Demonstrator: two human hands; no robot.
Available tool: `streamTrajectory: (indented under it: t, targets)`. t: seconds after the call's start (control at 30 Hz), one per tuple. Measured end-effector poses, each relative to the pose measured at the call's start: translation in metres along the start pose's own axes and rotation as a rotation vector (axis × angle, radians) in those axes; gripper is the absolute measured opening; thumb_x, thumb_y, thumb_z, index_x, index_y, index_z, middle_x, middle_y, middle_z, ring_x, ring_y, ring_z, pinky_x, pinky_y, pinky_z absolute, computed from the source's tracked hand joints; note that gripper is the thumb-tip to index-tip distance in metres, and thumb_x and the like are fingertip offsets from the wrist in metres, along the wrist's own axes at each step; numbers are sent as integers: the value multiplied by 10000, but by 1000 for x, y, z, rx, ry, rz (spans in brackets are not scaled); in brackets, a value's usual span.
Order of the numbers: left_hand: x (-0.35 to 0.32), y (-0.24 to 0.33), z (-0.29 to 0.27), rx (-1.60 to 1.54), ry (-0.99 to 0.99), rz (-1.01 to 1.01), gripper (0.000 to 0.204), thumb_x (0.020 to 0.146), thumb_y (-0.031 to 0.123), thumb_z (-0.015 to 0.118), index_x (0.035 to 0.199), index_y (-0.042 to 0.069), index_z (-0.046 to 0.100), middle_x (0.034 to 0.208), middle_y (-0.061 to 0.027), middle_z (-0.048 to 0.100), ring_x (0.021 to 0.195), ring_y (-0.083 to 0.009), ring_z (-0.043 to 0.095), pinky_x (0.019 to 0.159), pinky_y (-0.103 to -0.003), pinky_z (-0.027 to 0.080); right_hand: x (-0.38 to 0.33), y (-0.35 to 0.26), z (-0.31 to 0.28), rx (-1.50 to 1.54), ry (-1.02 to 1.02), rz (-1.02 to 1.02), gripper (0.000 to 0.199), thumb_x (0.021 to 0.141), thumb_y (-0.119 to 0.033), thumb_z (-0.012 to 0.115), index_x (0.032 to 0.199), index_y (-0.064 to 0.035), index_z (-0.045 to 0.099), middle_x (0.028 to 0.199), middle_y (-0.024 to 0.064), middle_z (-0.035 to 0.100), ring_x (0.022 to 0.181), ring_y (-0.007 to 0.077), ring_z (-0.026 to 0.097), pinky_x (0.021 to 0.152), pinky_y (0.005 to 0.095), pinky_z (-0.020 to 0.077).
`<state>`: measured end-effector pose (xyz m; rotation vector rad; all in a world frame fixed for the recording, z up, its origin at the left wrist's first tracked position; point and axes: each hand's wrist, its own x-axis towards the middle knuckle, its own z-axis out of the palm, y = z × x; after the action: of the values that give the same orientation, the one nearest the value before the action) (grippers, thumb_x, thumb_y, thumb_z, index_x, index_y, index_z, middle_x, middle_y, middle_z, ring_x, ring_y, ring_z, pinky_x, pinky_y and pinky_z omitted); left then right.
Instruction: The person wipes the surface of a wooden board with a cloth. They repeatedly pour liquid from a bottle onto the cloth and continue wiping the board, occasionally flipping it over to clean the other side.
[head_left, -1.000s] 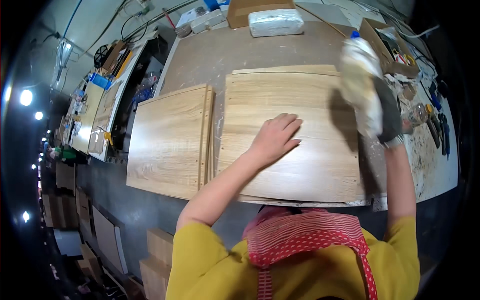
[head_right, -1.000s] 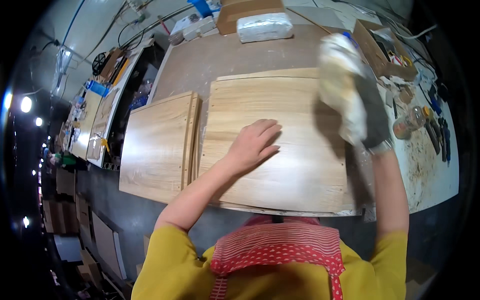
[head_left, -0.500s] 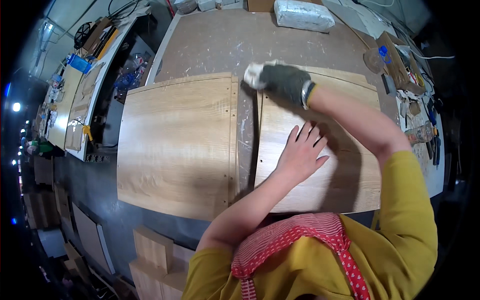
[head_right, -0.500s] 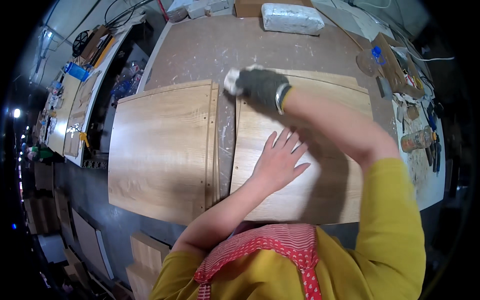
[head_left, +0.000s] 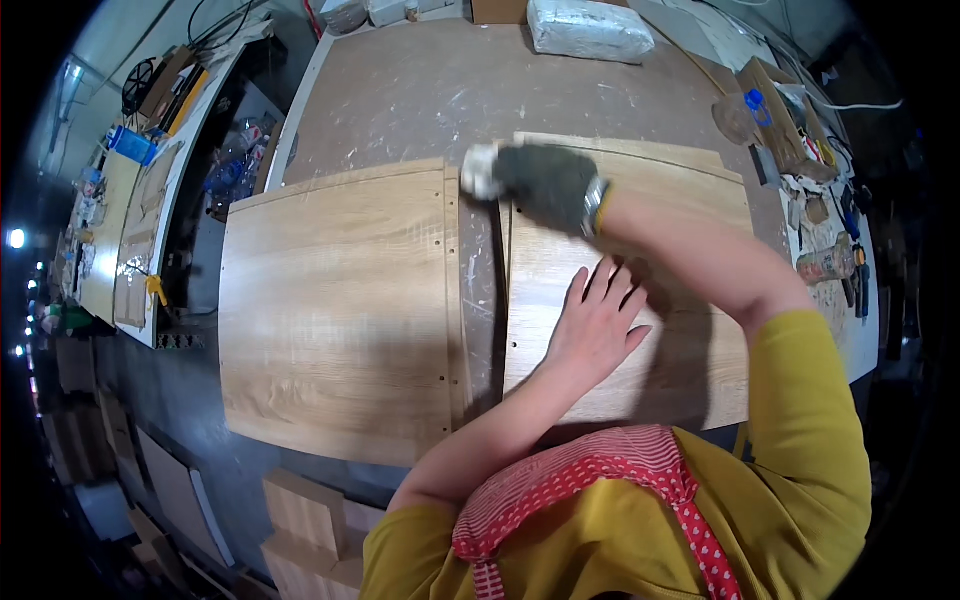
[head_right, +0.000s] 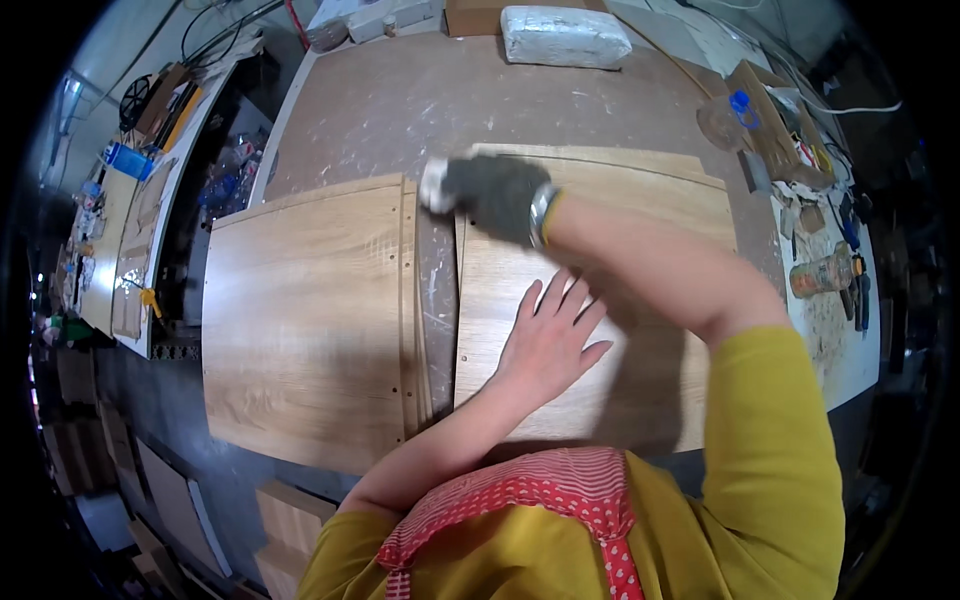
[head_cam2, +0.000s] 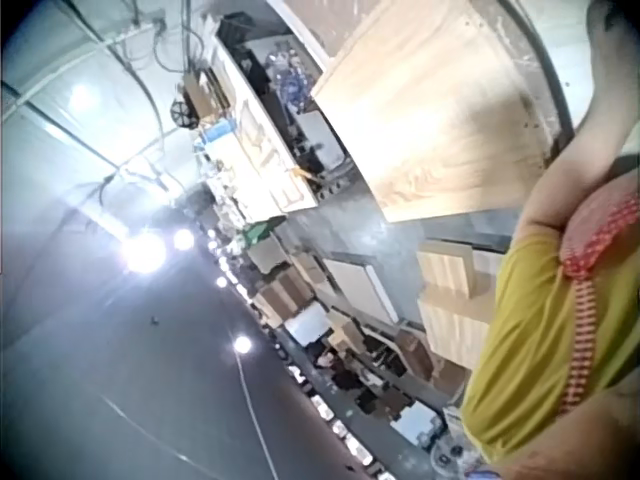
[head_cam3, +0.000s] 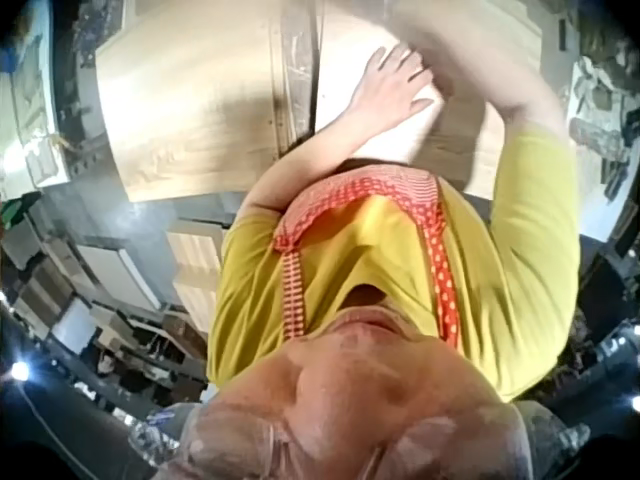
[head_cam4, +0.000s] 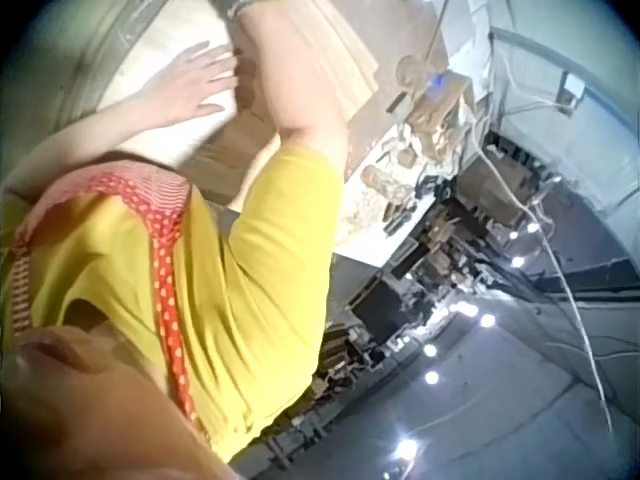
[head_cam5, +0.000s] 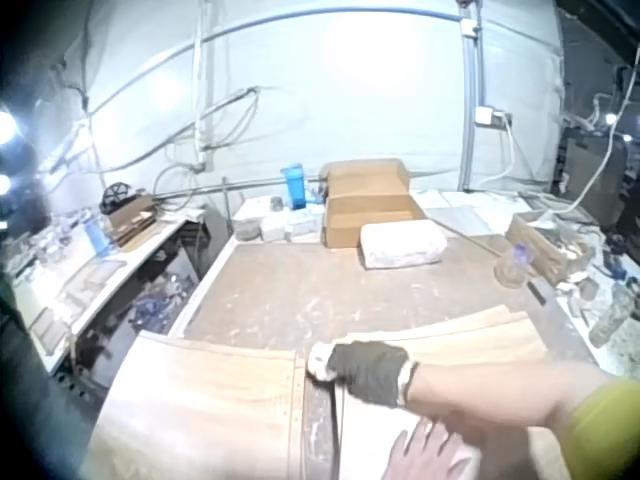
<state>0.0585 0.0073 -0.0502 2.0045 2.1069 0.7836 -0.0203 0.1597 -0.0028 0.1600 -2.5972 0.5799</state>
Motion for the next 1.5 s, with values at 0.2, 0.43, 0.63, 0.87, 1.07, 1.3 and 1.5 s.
streamTrajectory:
  t: [0.2, 0.43, 0.63, 0.87, 1.07, 1.3, 1.5]
  targets:
    - [0, -2, 3, -5, -41, -22, 478, 880, 418, 600, 1257, 126, 571, 1348, -129, 485, 1334, -319, 363, 1090, -516, 279, -15, 12, 26, -53, -77, -95, 202, 909, -197, 510, 1092, -156, 587, 992, 151, 646, 954, 359, 594, 807, 437, 469]
    - [0, 1, 3, 43, -8, -15, 496, 897, 438, 574, 1284, 129, 554, 1365, -132, 484, 1352, -323, 352, 1095, -519, 270, 12, 13, -4, -97, -208, 408, 220, 897, -185, 507, 1082, -166, 625, 1013, 140, 673, 918, 336, 646, 846, 404, 512]
    - [1, -1, 1, 22, -33, -15, 495, 893, 424, 582, 1289, 128, 549, 1327, -117, 494, 1290, -304, 403, 1076, -512, 291, -13, -15, -4, -76, -455, 229, 242, 920, -189, 503, 1151, -174, 574, 1152, 141, 619, 980, 346, 624, 843, 416, 514]
    - [-2, -2, 4, -18, -4, -18, 487, 882, 406, 601, 1271, 116, 562, 1346, -137, 492, 1333, -326, 364, 1089, -518, 276, -2, 4, -1, -241, -170, 83, 146, 825, -111, 580, 970, -118, 565, 959, 171, 601, 909, 375, 619, 776, 471, 496]
    - [2, 0, 3, 17, 12, 13, 479, 878, 410, 602, 1243, 100, 582, 1332, -144, 500, 1326, -334, 369, 1086, -515, 279, 13, 31, -3, -298, -244, 301, 189, 890, -209, 546, 1058, -131, 585, 1024, 157, 641, 931, 379, 629, 796, 455, 506]
    - [5, 0, -3, -74, -275, -166, 483, 887, 424, 592, 1225, 79, 580, 1372, -154, 471, 1335, -347, 364, 1091, -533, 291, -25, -29, 19, -8, -295, -209, 186, 907, -161, 522, 1068, -98, 590, 1049, 148, 646, 996, 335, 629, 858, 421, 501]
    - [6, 5, 9, 69, -33, 10, 505, 894, 411, 587, 1262, 70, 531, 1381, -154, 451, 1341, -340, 357, 1101, -512, 283, -2, 29, -41, -224, -215, 342, 285, 901, -218, 555, 1144, -94, 637, 1165, 141, 629, 1090, 337, 598, 951, 405, 464]
